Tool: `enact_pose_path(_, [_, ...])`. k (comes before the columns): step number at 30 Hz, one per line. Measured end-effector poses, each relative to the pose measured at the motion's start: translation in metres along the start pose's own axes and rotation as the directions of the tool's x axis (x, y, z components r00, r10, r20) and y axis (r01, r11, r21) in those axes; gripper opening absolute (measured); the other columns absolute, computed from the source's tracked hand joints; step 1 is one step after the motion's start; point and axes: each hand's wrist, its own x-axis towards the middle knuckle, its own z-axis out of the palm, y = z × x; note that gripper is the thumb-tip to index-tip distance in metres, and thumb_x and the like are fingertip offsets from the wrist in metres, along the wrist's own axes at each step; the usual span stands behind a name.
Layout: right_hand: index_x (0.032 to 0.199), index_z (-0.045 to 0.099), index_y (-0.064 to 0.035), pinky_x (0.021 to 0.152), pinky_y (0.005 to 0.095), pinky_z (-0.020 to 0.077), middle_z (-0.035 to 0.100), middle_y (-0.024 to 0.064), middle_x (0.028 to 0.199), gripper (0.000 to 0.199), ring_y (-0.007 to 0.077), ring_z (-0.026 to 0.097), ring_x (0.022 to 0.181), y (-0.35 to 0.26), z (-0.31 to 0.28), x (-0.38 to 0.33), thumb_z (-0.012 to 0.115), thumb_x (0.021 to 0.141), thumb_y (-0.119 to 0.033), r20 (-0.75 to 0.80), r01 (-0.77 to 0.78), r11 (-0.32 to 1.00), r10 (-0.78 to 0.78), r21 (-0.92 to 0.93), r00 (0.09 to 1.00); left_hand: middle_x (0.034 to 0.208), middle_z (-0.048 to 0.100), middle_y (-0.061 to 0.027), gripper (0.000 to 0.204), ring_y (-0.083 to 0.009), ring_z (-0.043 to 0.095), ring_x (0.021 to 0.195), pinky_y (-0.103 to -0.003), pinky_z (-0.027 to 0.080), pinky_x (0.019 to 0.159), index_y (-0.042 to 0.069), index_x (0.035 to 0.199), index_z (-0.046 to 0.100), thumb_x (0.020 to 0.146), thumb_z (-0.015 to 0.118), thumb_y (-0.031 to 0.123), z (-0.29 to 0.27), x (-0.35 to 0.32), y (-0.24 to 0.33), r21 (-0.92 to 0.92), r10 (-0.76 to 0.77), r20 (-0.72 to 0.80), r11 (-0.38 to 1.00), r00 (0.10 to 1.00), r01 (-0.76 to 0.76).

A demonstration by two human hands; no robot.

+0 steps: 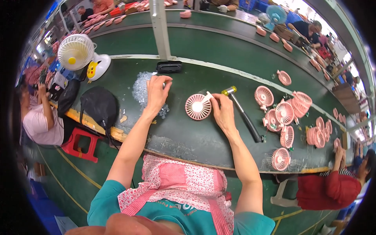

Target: The person assembles portable fan covers by fitting small plastic clips into fan grilles by hand, tapping them into place with a small mallet, and placing the assembled pieces on the workbench.

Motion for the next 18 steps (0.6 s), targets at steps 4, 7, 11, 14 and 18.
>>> enact_pose_path(4, [0.112, 0.065, 0.0020, 0.079, 0.0299, 0.0528, 0.071, 0.0121, 0.095, 0.019, 0.0173, 0.067, 0.086, -0.027, 0.003, -0.003, 0.064, 0.097, -0.010, -0.006, -0.061, 0.982, 0.063, 0.181, 0.998, 0.091, 0.070, -0.0002, 0.016, -0.0103, 0.061, 0.086, -0.026, 0.047, 0.077, 0.006, 0.103, 0.071, 0.091, 0.072, 0.015, 0.009, -0.007, 0.022, -0.678, -0.302, 0.480, 0.468, 0.824, 0.567])
enact_pose_path(7, [0.111, 0.064, 0.0024, 0.078, 0.0307, 0.0538, 0.071, 0.0131, 0.095, 0.018, 0.0191, 0.069, 0.085, -0.036, 0.008, -0.004, 0.065, 0.096, -0.008, -0.012, -0.023, 0.965, 0.027, 0.263, 1.000, 0.095, 0.069, -0.0014, 0.017, -0.0093, 0.063, 0.087, -0.024, 0.048, 0.080, 0.004, 0.107, 0.069, 0.094, 0.070, 0.015, 0.016, -0.015, 0.026, -0.694, -0.212, 0.695, 0.051, 0.687, 0.718])
enact_pose_path(11, [0.110, 0.063, 0.0028, 0.076, 0.0309, 0.0549, 0.072, 0.0138, 0.095, 0.017, 0.0204, 0.070, 0.085, -0.039, 0.007, -0.009, 0.064, 0.096, -0.007, -0.007, -0.013, 0.965, 0.016, 0.262, 1.000, 0.104, 0.070, -0.0066, 0.024, -0.0130, 0.065, 0.096, -0.027, 0.052, 0.088, 0.003, 0.117, 0.065, 0.096, 0.068, 0.012, 0.018, -0.019, 0.042, -0.648, -0.170, 0.761, -0.147, 0.626, 0.747])
enact_pose_path(14, [0.109, 0.063, 0.0030, 0.075, 0.0314, 0.0549, 0.071, 0.0149, 0.096, 0.016, 0.0223, 0.071, 0.085, -0.040, 0.007, -0.011, 0.063, 0.096, -0.006, 0.000, -0.005, 0.969, 0.005, 0.247, 1.000, 0.107, 0.071, -0.0097, 0.026, -0.0151, 0.067, 0.099, -0.029, 0.054, 0.091, 0.001, 0.119, 0.064, 0.096, 0.067, 0.010, 0.019, -0.021, 0.046, -0.638, -0.159, 0.769, -0.154, 0.618, 0.754])
enact_pose_path(18, [0.109, 0.062, 0.0035, 0.075, 0.0328, 0.0552, 0.072, 0.0155, 0.096, 0.017, 0.0241, 0.071, 0.086, -0.037, 0.009, -0.012, 0.063, 0.096, -0.007, -0.003, 0.039, 0.974, -0.040, 0.221, 0.999, 0.110, 0.071, -0.0111, 0.025, -0.0154, 0.068, 0.099, -0.028, 0.055, 0.089, -0.001, 0.118, 0.065, 0.096, 0.066, 0.009, 0.019, -0.023, 0.047, -0.641, -0.175, 0.764, -0.104, 0.621, 0.760])
